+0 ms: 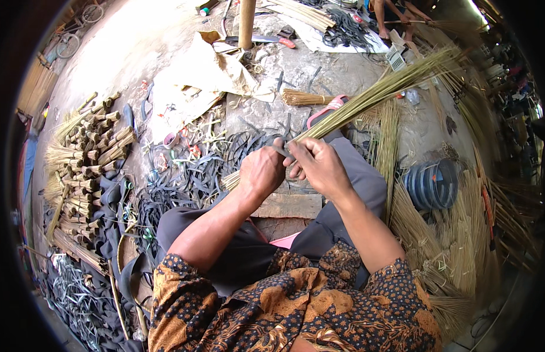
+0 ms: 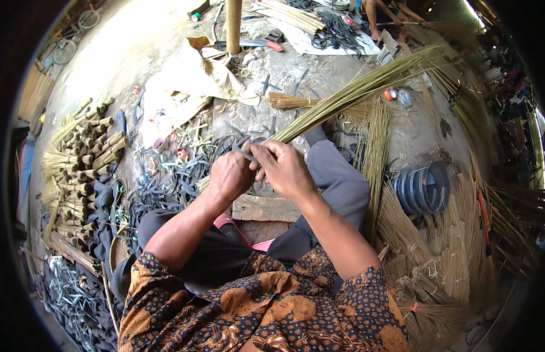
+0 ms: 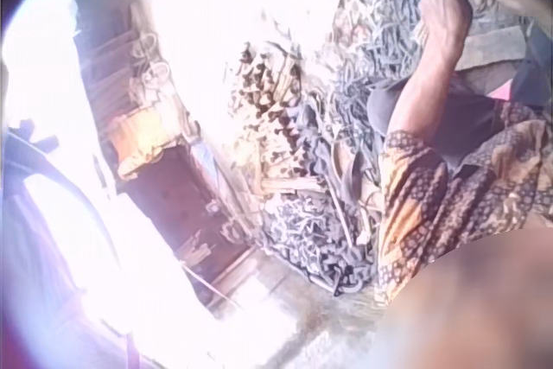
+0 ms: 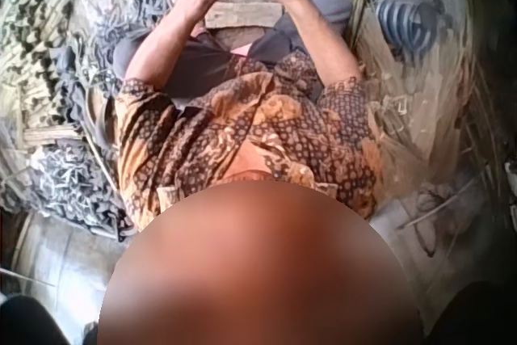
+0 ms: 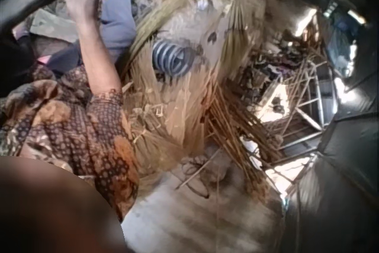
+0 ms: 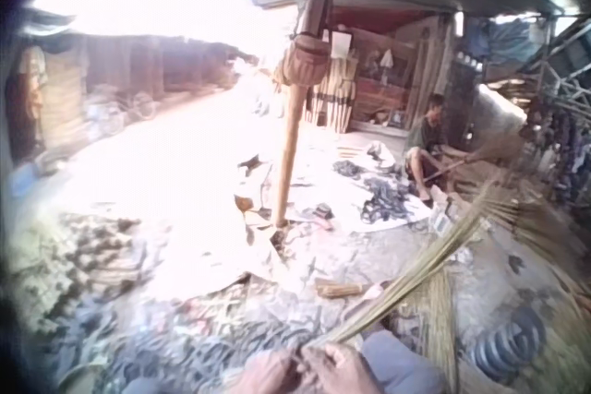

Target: The person gathers bundles of broom stalks, aligns them, and ties them with rubber bands. They repeatedly pick up stalks, arrange them, secure them with bands, and place the finished bundles aside.

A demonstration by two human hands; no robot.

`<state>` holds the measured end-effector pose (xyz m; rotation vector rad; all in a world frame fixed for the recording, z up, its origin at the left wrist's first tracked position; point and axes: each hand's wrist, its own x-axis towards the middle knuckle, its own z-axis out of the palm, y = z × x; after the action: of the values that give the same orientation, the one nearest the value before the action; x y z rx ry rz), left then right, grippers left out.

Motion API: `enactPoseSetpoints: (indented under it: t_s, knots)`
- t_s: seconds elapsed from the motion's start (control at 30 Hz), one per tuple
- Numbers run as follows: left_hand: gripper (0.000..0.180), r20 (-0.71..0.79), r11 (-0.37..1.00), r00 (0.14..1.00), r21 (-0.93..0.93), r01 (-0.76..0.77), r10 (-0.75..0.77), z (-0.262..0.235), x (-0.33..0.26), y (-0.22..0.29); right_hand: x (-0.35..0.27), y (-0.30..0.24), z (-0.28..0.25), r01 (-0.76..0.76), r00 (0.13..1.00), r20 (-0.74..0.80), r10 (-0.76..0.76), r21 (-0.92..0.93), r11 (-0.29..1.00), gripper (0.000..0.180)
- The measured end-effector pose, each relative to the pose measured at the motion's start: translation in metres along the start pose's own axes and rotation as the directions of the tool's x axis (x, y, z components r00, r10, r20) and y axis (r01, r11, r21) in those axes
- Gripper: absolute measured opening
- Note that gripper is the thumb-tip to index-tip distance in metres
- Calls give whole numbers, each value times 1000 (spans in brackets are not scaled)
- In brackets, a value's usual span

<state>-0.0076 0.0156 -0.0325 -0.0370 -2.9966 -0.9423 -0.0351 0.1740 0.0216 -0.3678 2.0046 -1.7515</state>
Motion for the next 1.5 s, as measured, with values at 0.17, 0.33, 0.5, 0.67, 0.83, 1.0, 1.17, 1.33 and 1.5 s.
enactPoseSetpoints:
  t_s: [0.17,0.33,0.5,0.67,0.83,1.0,1.17,1.33,1.5]
  knots:
    - [21,-23,997,999,71,41,-39,0,8,-1,-13,18,7,-208,976,-69,205,-49,977,24]
    - [32,-11,997,997,1,80,-80,-14,19,-1,-40,14,17,133,989,-8,-145,-350,927,24]
    - [39,195,909,976,-383,166,-96,-44,14,4,-53,16,-15,71,997,6,-70,-138,988,22]
    - [31,515,503,829,-787,357,217,-61,4,13,-41,20,-26,218,973,46,-226,133,967,28]
    - [27,487,593,817,-770,235,308,-57,5,17,-36,14,-29,142,986,64,-155,171,975,32]
    - [38,613,662,738,-682,312,283,-55,3,22,-33,11,-26,-3,991,128,-31,255,967,30]
    - [34,252,814,963,-577,69,97,-47,-1,26,-25,12,-21,102,994,14,-111,299,949,31]
    - [42,225,874,972,-484,54,64,-46,3,15,-27,6,-25,2,1000,25,-7,184,983,28]
    - [50,117,977,992,-204,59,-36,-46,8,11,-45,-4,-29,-40,999,20,41,-47,998,22]
